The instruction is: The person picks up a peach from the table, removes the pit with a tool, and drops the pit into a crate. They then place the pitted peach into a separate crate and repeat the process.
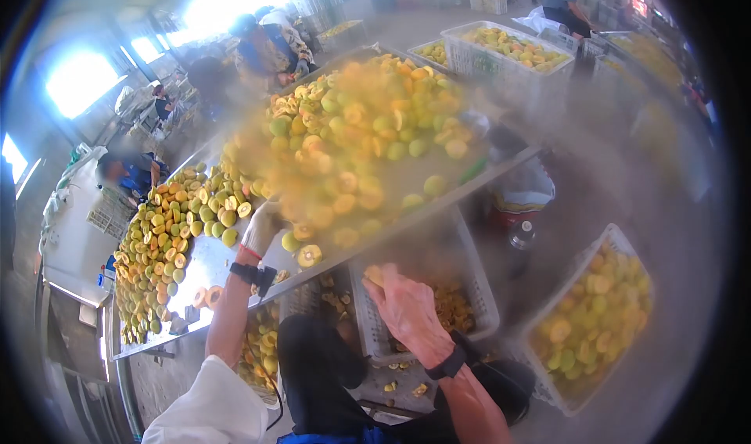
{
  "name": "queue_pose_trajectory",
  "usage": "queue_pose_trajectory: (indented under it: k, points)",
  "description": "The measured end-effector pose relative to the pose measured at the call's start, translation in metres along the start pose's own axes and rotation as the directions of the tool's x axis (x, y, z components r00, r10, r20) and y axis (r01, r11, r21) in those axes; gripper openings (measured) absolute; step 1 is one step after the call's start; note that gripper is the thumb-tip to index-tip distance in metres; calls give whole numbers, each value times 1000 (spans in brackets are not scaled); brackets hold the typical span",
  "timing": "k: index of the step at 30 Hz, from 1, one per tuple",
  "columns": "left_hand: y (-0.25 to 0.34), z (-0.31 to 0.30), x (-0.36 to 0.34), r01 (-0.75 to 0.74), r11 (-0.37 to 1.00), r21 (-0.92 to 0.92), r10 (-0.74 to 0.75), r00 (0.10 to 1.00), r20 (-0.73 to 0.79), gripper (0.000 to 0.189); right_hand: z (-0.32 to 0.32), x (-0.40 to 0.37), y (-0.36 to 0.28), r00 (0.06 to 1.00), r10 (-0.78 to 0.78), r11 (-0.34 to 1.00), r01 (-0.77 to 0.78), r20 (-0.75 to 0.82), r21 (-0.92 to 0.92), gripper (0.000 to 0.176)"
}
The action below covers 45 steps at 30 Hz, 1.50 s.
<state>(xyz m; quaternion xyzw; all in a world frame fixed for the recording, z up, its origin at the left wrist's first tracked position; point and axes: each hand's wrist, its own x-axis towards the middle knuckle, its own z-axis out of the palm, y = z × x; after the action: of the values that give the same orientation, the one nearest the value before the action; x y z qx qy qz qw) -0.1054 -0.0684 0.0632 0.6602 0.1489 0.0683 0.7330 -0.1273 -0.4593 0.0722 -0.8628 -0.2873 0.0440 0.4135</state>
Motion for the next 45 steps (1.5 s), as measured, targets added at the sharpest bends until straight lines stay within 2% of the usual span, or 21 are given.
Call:
queue_pose_trajectory:
  k: [2,4,5,7,9,10,12,14,17,18,21,26,27,31,33,36,39,42,43,44,45]
  points:
    - [14,37,-35,-136,988,-74,138,990,29,45,2,-4,-6,996,-64,996,67,-61,60,27]
    - [27,74,-57,-232,972,-36,235,966,105,39,4,-8,-8,971,-161,979,179,-175,93,28]
    - [32,89,-64,-269,962,43,259,951,168,39,3,-10,-9,966,-167,977,189,-199,99,26]
    - [38,122,-76,-182,981,-63,192,949,249,44,-4,-12,-10,954,-173,973,204,-245,108,24]
    - [44,156,-87,109,915,-390,27,945,327,51,-12,-14,-9,944,-165,975,199,-287,96,22]
    - [55,175,-102,48,955,-292,63,931,359,56,-14,-14,-8,939,-158,976,195,-304,97,22]
    - [42,201,-103,35,977,-209,16,972,233,58,-21,-16,-4,933,-154,977,193,-324,89,22]
    - [46,229,-119,3,998,-62,8,983,185,61,-25,-17,1,945,-112,984,148,-309,97,22]
    - [27,248,-114,-59,984,-169,95,973,211,61,-28,-16,9,957,-53,987,94,-286,132,21]
    - [22,249,-109,-105,983,-150,138,962,234,59,-28,-15,13,960,-34,986,78,-277,147,20]
    - [11,256,-102,-172,970,-171,207,954,217,56,-14,-10,30,961,-77,994,93,-265,49,15]
    - [2,274,-111,-191,957,-220,206,978,45,52,-13,-14,13,964,30,956,49,-263,290,15]
    - [0,275,-111,-210,953,-217,220,975,19,52,-12,-13,11,965,52,941,38,-256,336,15]
    - [3,276,-114,-306,946,-111,298,951,-79,50,-2,-9,15,978,-6,943,75,-209,325,18]
    - [0,273,-111,-377,925,-51,370,923,-107,50,-2,-8,13,975,-42,938,113,-217,327,27]
    - [6,274,-118,-389,921,-6,385,913,-139,50,-13,-10,5,996,55,946,-31,-66,322,31]
    - [4,270,-118,-420,904,77,425,901,-88,54,-9,-14,19,989,-108,942,135,-104,306,37]
    - [8,271,-126,-316,947,64,321,944,-78,56,-13,-15,13,967,-179,833,247,-182,495,30]
    - [10,269,-127,-291,954,67,295,954,-58,57,-20,-17,11,998,-43,761,2,48,649,36]
    - [12,266,-127,-280,957,78,282,959,-19,57,-30,-20,8,954,53,640,-259,295,723,43]
    - [13,265,-125,-269,959,88,268,963,21,57,-35,-22,7,900,68,543,-396,431,741,48]
